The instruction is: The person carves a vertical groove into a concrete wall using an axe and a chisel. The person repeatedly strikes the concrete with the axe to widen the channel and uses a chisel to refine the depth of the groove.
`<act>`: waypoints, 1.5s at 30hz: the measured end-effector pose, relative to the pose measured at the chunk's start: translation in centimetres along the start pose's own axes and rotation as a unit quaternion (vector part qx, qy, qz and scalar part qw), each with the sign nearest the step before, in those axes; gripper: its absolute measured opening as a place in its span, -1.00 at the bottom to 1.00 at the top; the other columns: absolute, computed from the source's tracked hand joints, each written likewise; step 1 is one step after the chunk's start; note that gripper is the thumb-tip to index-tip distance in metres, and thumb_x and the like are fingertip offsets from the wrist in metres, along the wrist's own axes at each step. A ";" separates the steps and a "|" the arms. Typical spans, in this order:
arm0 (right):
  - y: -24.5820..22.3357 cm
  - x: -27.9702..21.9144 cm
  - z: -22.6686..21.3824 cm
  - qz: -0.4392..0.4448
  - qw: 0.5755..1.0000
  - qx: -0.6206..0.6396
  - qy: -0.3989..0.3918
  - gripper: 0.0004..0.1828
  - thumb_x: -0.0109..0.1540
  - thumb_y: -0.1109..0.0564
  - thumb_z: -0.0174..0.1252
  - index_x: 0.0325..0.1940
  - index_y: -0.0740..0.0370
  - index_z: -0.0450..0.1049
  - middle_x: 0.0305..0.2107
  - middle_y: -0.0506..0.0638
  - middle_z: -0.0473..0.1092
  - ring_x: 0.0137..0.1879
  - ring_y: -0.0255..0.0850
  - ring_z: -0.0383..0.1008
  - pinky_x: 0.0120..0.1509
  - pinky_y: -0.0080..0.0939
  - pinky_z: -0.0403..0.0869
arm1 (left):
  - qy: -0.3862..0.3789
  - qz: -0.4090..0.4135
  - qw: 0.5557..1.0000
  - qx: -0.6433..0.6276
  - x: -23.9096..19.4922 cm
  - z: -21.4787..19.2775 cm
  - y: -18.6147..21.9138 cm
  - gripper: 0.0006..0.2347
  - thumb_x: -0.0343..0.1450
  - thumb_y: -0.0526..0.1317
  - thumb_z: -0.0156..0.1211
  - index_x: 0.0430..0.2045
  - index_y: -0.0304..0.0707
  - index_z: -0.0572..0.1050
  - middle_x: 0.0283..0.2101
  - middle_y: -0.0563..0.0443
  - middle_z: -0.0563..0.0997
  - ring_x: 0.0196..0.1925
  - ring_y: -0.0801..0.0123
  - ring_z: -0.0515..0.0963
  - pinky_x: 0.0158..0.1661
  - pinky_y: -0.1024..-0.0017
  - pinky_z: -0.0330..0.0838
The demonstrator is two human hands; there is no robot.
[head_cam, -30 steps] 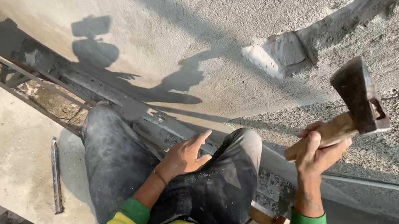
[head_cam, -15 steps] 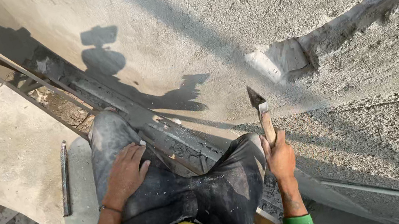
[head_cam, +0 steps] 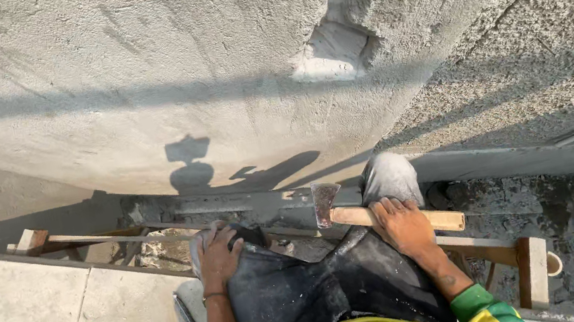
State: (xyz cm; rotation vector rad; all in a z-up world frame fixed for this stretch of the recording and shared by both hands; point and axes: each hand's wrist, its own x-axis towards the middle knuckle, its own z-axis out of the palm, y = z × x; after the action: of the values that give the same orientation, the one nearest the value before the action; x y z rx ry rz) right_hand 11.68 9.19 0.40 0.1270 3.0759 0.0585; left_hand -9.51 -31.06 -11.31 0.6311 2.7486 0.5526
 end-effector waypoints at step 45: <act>0.8 3.3 6.6 -0.052 0.986 -0.091 -0.127 -0.18 0.15 0.26 0.16 0.49 0.13 0.09 0.34 0.13 0.23 0.41 -0.01 0.27 0.40 0.09 0.24 | 0.090 -0.197 0.932 -0.290 1.3 -0.2 0.2 -0.72 0.43 -0.07 0.12 -0.14 -0.18 0.66 -0.52 0.01 0.75 -0.25 0.10 0.76 -0.09 0.24 0.56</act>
State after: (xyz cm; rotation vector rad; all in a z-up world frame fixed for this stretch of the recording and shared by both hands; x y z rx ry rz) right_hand 8.92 10.51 -6.31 -0.0337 2.7993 0.2936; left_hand -10.60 -30.38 -11.26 -0.1147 2.5526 1.2892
